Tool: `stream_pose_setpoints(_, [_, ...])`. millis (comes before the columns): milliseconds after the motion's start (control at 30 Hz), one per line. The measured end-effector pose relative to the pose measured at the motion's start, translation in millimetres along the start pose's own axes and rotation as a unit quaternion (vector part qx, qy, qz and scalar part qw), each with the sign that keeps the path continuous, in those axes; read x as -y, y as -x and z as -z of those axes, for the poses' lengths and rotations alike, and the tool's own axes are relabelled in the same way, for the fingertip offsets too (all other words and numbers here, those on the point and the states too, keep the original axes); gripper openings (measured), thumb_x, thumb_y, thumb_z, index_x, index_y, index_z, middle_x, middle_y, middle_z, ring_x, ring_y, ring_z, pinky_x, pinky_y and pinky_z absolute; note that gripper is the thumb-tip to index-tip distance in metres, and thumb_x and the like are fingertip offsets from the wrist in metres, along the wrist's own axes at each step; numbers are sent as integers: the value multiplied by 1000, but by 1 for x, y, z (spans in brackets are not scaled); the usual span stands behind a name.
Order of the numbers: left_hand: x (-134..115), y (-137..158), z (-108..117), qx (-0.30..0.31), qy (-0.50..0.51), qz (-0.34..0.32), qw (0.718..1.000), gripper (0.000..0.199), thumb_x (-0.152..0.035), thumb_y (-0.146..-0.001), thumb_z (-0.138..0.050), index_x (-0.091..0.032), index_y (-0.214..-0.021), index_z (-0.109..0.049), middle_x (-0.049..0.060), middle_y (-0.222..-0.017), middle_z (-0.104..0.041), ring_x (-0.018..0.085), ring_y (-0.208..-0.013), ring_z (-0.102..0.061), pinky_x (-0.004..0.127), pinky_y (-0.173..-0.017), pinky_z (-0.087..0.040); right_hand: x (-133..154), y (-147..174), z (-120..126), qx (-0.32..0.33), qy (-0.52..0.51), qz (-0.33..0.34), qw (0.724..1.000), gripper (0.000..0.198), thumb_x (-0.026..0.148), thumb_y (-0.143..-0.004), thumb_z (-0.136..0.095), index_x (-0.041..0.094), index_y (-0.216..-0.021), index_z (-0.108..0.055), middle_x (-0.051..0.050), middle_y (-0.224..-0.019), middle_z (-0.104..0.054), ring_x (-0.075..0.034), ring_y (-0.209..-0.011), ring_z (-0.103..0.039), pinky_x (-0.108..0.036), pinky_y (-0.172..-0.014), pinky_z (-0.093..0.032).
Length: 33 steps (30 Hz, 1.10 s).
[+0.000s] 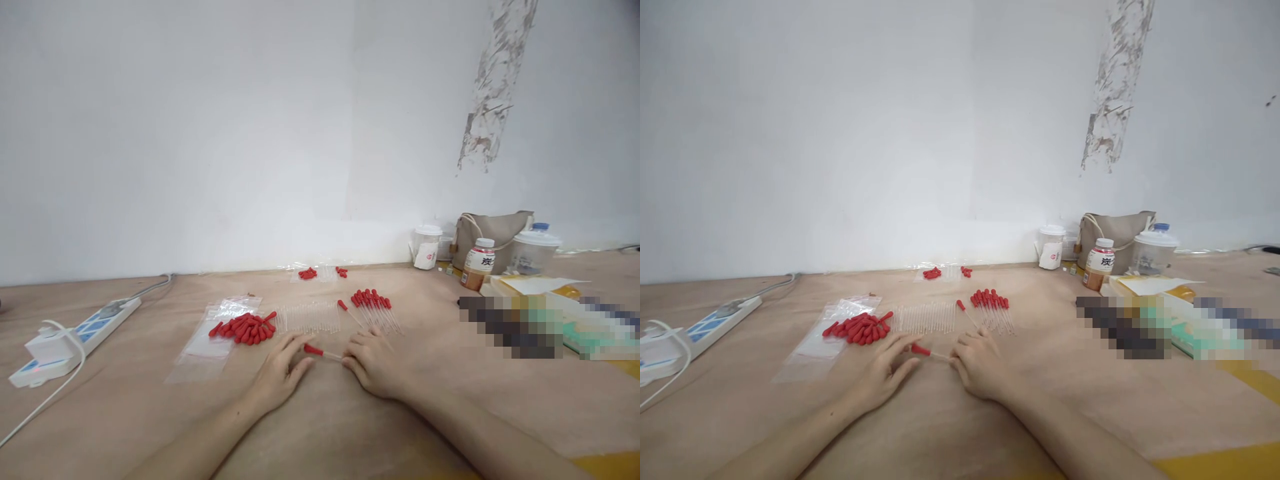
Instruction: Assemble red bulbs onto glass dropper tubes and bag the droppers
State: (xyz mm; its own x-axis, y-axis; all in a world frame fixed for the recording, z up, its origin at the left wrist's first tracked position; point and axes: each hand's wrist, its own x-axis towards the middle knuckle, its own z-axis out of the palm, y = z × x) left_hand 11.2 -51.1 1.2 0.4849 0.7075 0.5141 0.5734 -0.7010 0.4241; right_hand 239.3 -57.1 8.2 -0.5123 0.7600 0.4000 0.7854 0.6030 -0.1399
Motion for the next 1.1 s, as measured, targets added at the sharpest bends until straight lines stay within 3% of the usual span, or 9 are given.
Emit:
stream_pose_setpoints(167, [16,4,4,-14,-26,62,998,36,-26,-80,-49,-24,-115,-42,4,-98,-50,17,-80,-51,31,-72,-44,-29,-16,-3,-71,-32,-223,972,25,28,-80,-40,19,-69,-60,-2,-71,-63,-14,-68,-53,-27,-66,-28])
stream_pose_setpoints(267, [19,4,4,4,-26,63,998,31,-25,-80,-49,-24,-111,-45,4,-98,-49,16,-77,-51,31,-73,-44,-49,-30,-4,-71,3,-286,956,28,28,-78,-40,18,-62,-61,-4,-67,-64,-16,-66,-54,-27,-64,-28])
stream_pose_setpoints(500, [15,3,6,26,-28,55,998,22,-24,-80,-49,-23,-102,-51,3,-96,-51,15,-76,-51,29,-69,-43,-56,-52,-17,-19,79,-328,941,31,27,-78,-38,15,-68,-65,-10,-75,-64,-21,-76,-56,-31,-70,-29])
stream_pose_setpoints(800, [12,0,8,49,-36,42,997,13,-24,-82,-47,-20,-91,-56,4,-89,-53,17,-80,-51,29,-71,-41,-47,-62,-21,5,109,-342,933,48,46,-84,-28,15,-82,-65,-13,-81,-64,-26,-82,-56,-40,-81,-23])
stream_pose_setpoints(1100, [10,0,10,57,-34,42,997,14,-25,-83,-45,-20,-90,-56,3,-89,-53,17,-81,-50,29,-71,-41,-44,-68,-30,-38,73,-408,909,53,49,-83,-26,15,-77,-66,-14,-80,-65,-25,-80,-58,-40,-83,-23])
